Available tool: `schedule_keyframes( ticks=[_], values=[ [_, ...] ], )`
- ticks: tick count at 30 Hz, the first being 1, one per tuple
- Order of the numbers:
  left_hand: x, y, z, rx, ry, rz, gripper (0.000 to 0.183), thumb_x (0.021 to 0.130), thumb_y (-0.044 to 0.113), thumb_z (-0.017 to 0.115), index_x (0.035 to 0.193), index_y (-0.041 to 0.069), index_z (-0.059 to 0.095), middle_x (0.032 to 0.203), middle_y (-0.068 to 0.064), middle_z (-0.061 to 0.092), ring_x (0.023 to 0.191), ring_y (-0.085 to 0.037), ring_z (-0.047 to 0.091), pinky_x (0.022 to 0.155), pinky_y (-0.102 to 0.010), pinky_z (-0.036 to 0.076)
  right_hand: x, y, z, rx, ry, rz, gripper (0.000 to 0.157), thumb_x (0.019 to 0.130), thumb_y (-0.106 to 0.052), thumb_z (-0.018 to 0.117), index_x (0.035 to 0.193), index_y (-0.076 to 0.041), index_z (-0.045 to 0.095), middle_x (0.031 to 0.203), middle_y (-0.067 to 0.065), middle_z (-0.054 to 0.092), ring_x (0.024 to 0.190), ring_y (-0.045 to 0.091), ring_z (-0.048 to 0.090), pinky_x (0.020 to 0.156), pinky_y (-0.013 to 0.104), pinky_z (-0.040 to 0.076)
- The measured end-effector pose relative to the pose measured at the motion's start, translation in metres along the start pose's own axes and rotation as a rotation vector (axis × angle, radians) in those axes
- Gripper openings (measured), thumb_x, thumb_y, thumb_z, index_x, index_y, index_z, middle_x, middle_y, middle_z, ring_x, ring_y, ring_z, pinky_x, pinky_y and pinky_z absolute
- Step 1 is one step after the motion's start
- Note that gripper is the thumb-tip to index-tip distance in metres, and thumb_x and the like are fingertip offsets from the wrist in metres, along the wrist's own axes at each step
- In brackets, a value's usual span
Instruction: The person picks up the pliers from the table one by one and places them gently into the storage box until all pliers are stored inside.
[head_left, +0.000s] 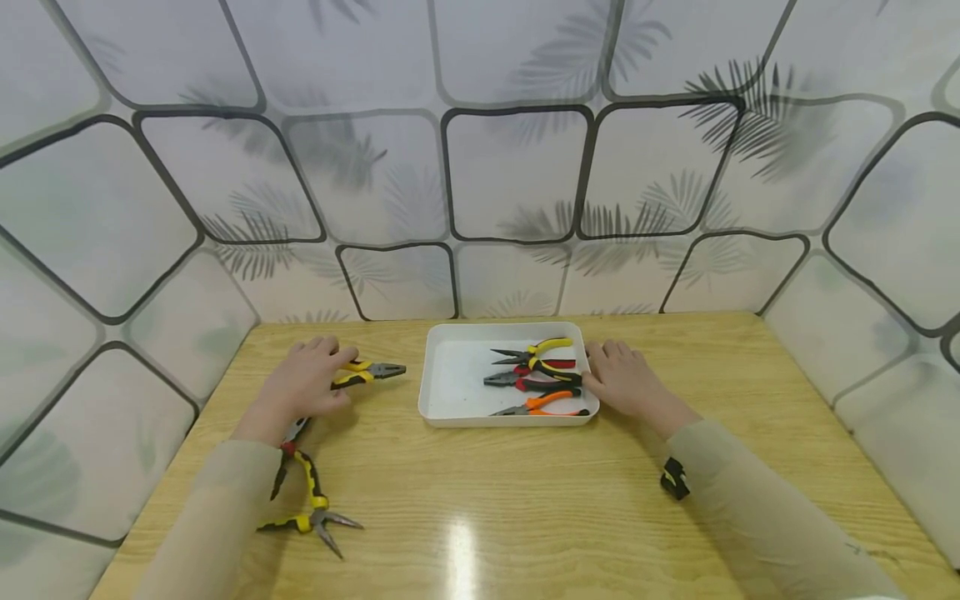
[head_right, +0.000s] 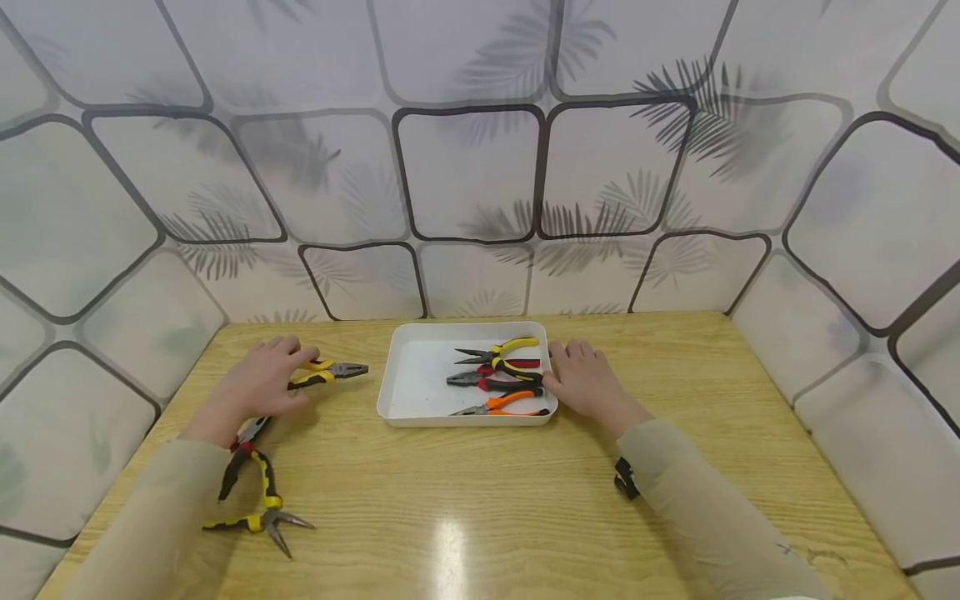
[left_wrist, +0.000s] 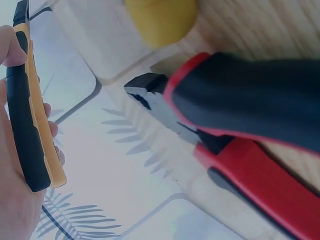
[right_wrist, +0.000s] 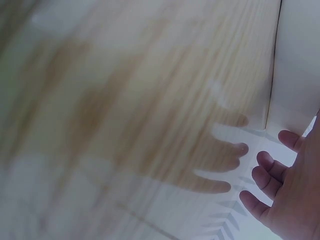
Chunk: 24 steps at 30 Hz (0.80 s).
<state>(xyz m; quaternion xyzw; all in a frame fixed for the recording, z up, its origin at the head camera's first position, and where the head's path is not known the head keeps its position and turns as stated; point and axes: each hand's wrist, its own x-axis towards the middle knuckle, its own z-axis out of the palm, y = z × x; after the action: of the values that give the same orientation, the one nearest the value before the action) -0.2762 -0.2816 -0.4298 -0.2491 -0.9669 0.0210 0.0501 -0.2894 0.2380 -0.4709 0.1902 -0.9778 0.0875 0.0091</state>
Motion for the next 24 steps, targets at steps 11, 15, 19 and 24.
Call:
schedule_keyframes(
  ticks=[11, 15, 19, 24],
  values=[
    [0.001, 0.006, -0.011, 0.002, 0.018, -0.006, 0.059, 0.084, 0.024, 0.072, 0.14, 0.007, 0.062, 0.116, -0.019, 0.061, 0.1, -0.037, 0.058, 0.085, -0.059, 0.047, 0.0, -0.001, 0.0, 0.006, -0.003, 0.018, 0.056, 0.104, -0.033, 0.046, 0.149, 0.001, 0.047, 0.132, 0.029, 0.058, 0.121, 0.046, 0.054, 0.098, 0.064, 0.045],
    [0.002, 0.011, -0.015, 0.015, 0.02, 0.006, 0.06, 0.085, 0.026, 0.075, 0.141, 0.008, 0.063, 0.115, -0.019, 0.061, 0.099, -0.036, 0.059, 0.083, -0.057, 0.047, 0.0, 0.0, 0.0, 0.004, -0.017, 0.024, 0.056, 0.106, -0.034, 0.046, 0.15, 0.001, 0.046, 0.136, 0.03, 0.056, 0.125, 0.048, 0.053, 0.101, 0.066, 0.043],
    [0.002, 0.016, -0.017, 0.009, 0.02, 0.009, 0.059, 0.085, 0.027, 0.077, 0.14, 0.008, 0.062, 0.115, -0.019, 0.061, 0.099, -0.036, 0.058, 0.083, -0.057, 0.046, 0.0, 0.001, 0.001, 0.009, -0.026, 0.028, 0.058, 0.106, -0.035, 0.045, 0.151, 0.001, 0.044, 0.138, 0.031, 0.055, 0.127, 0.049, 0.052, 0.103, 0.067, 0.042],
    [0.004, 0.021, -0.017, 0.01, 0.026, 0.015, 0.059, 0.085, 0.028, 0.078, 0.139, 0.009, 0.062, 0.113, -0.018, 0.061, 0.099, -0.035, 0.058, 0.082, -0.055, 0.046, 0.0, 0.002, 0.002, 0.004, -0.028, 0.029, 0.058, 0.105, -0.035, 0.044, 0.151, 0.001, 0.044, 0.137, 0.03, 0.055, 0.126, 0.048, 0.052, 0.102, 0.066, 0.043]
  ],
)
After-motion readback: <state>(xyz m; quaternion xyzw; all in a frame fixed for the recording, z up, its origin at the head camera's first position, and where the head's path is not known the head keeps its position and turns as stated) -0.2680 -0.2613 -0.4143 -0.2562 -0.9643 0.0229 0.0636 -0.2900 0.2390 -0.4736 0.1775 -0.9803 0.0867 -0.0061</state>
